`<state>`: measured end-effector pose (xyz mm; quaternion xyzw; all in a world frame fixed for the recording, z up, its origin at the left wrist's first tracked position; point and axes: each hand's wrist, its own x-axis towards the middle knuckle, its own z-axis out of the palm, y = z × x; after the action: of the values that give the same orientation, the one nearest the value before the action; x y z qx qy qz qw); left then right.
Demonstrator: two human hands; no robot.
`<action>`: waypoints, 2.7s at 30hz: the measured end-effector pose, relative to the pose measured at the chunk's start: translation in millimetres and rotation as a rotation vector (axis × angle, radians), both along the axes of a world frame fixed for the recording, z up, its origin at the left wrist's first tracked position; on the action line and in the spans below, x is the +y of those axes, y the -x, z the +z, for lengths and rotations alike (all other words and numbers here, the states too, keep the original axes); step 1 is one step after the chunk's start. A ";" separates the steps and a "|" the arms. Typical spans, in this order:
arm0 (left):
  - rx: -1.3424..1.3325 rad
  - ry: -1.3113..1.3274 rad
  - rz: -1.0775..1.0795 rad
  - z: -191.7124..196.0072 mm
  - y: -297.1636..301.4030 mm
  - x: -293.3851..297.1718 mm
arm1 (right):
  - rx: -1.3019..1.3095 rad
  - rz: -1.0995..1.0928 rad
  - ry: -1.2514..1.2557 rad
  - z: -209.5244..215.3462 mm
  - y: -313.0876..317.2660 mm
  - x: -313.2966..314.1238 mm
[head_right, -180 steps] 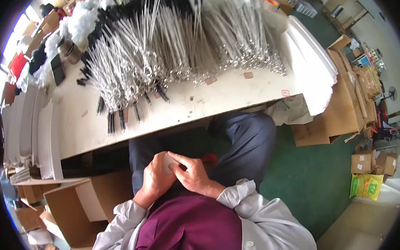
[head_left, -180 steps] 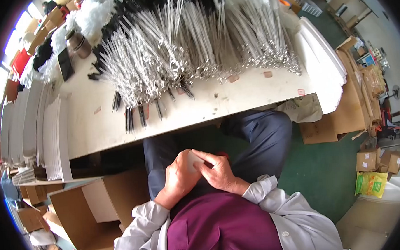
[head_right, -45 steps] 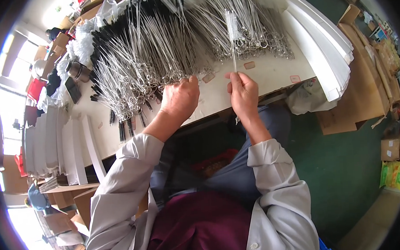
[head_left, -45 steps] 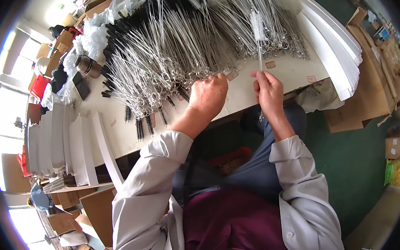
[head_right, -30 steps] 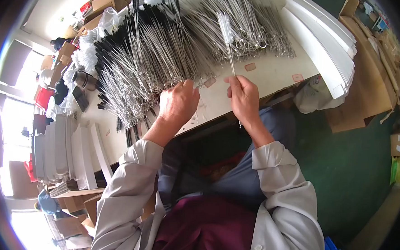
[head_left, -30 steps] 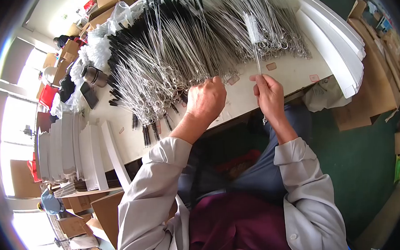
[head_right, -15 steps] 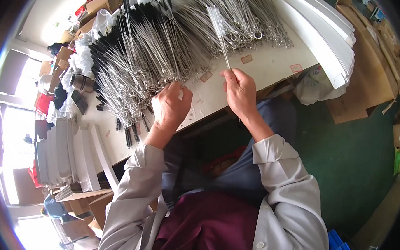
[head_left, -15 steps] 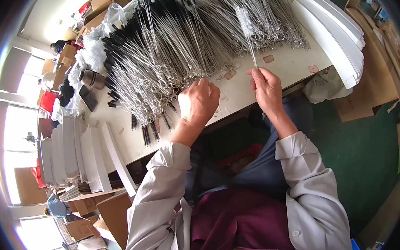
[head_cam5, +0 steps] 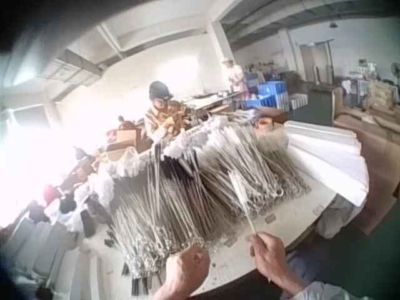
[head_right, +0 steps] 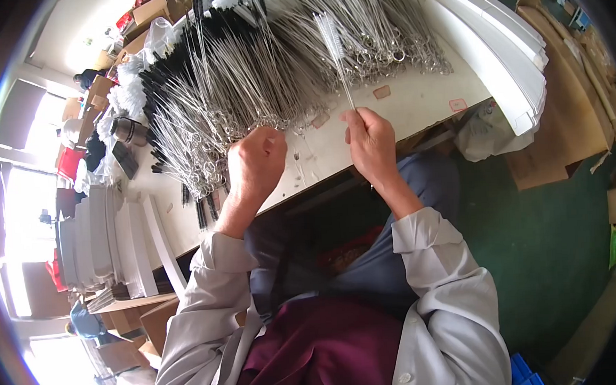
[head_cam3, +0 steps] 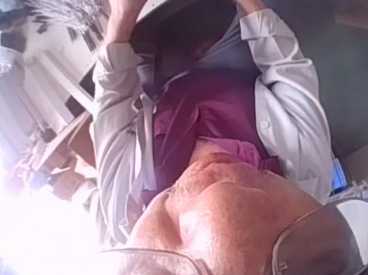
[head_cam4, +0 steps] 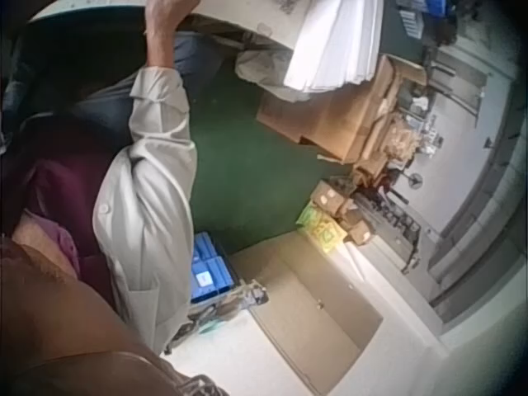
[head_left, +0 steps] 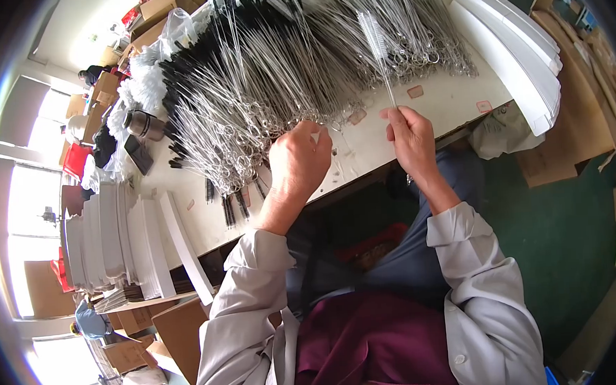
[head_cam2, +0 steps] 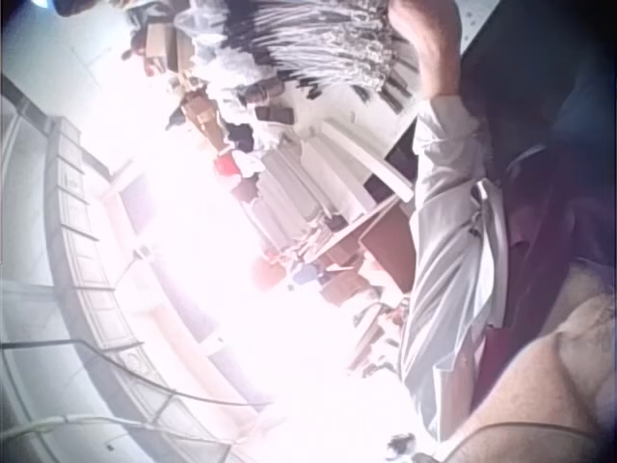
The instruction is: Packaging thin wire brushes into white cardboard boxes at a workstation.
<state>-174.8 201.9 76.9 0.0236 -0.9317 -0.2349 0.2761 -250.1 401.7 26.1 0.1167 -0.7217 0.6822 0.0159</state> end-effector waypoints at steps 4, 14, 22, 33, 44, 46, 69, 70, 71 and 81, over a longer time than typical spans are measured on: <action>-0.256 -0.186 0.088 -20.6 4.0 10.3 | 0.016 -0.008 -0.034 -0.7 -0.2 -0.1; -0.257 -1.528 0.148 -25.4 22.6 31.5 | 0.048 -0.006 -0.033 -0.1 2.3 -4.3; -0.154 -1.374 0.195 -24.3 9.9 43.5 | 0.046 -0.012 -0.075 -0.7 -0.7 0.8; 0.028 -0.567 0.166 -4.4 -1.8 36.2 | 0.038 -0.010 -0.014 0.3 -2.7 -1.1; 0.327 0.104 0.252 85.2 -12.7 -10.2 | 0.136 -0.004 -0.015 -2.3 -3.4 -2.3; 0.312 0.085 0.287 98.3 -14.0 -16.0 | 0.097 0.001 -0.042 1.2 -4.3 -2.6; 0.314 -0.425 0.145 126.3 -37.0 -62.5 | -0.406 0.426 0.534 45.9 46.6 -113.7; 0.311 -0.430 0.144 127.3 -40.1 -63.0 | -0.382 0.412 0.498 49.5 43.2 -116.2; 0.325 -0.502 0.103 131.0 -44.2 -61.6 | -0.333 0.407 0.472 51.0 41.4 -118.1; 0.545 -0.772 -0.058 153.2 -82.6 -79.0 | -0.231 0.325 0.486 43.5 41.7 -127.2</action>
<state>-92.2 123.0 230.1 0.0359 -0.6701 -0.5692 0.4751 -291.8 274.5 69.6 0.1450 -0.5064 0.8370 -0.1480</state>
